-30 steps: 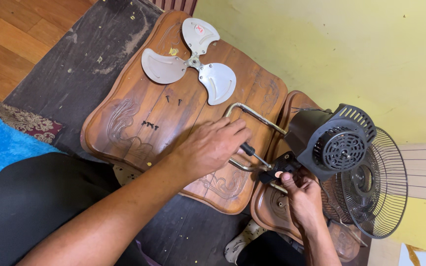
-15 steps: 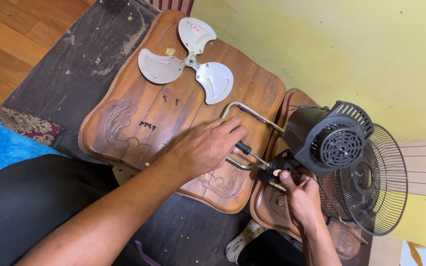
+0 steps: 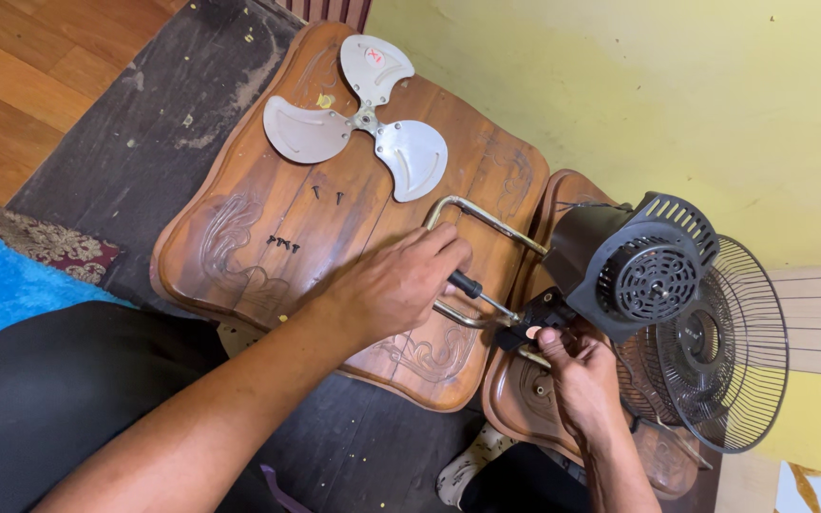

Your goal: The person disassembles a fan motor by removing screws with a screwdriver, detaches the motor housing, and reassembles the components. The person handles the motor, fan blades, and screws on a wooden table.

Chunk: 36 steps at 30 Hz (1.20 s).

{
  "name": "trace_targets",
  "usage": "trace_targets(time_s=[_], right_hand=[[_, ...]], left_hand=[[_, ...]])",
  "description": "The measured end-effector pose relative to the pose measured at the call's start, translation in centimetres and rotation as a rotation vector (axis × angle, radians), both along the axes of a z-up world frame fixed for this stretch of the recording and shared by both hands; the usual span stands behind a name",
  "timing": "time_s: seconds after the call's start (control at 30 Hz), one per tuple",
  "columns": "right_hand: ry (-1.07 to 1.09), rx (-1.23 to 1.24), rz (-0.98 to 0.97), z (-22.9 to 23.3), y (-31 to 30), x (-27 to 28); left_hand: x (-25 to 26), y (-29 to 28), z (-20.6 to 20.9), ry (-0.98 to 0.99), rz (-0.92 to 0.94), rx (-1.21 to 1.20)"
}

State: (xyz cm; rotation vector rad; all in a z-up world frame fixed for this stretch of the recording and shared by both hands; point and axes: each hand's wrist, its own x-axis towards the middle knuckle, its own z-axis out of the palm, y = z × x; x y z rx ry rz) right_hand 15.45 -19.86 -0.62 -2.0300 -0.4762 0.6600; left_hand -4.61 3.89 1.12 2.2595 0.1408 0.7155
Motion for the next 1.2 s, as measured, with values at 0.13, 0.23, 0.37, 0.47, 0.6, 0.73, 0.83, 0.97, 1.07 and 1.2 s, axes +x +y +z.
trace_targets(time_s=[0.13,0.23,0.37,0.47,0.6,0.73,0.83,0.97,1.07,1.2], right_hand=[[0.013,0.026,-0.018,-0.9,-0.5,0.6],[-0.027,0.053,-0.015,-1.1,-0.7,0.7],[-0.038,0.025,0.017,-0.6,-0.7,0.7],[-0.066,0.074,0.070,-0.2,-0.6,0.3],[-0.093,0.045,0.073,-0.1,-0.8,0.1],[-0.046,0.098,0.038,-0.7,-1.1,0.4],[-0.019,0.078,0.019,-0.9,-1.3,0.6],[-0.084,0.102,0.065,-0.8,-1.3,0.5],[-0.067,0.112,0.065,-0.8,-1.0,0.4],[-0.094,0.099,0.057,-0.8,-0.7,0.3]], left_hand=[[0.0,0.0,-0.6,0.069,0.073,0.101],[0.5,-0.2,-1.2,0.138,0.121,0.126],[1.1,-0.8,-2.6,0.062,0.133,0.122],[1.1,-1.2,-3.7,0.014,0.105,0.079],[1.7,-1.1,-4.6,0.037,0.115,0.075],[1.6,-1.1,-5.4,-0.005,0.139,0.143],[1.3,-1.1,-5.3,0.045,0.153,0.137],[1.3,-0.8,-4.8,0.069,0.163,0.149],[0.9,-0.9,-4.4,0.025,0.169,0.142],[0.5,-1.1,-3.8,-0.052,0.124,0.079]])
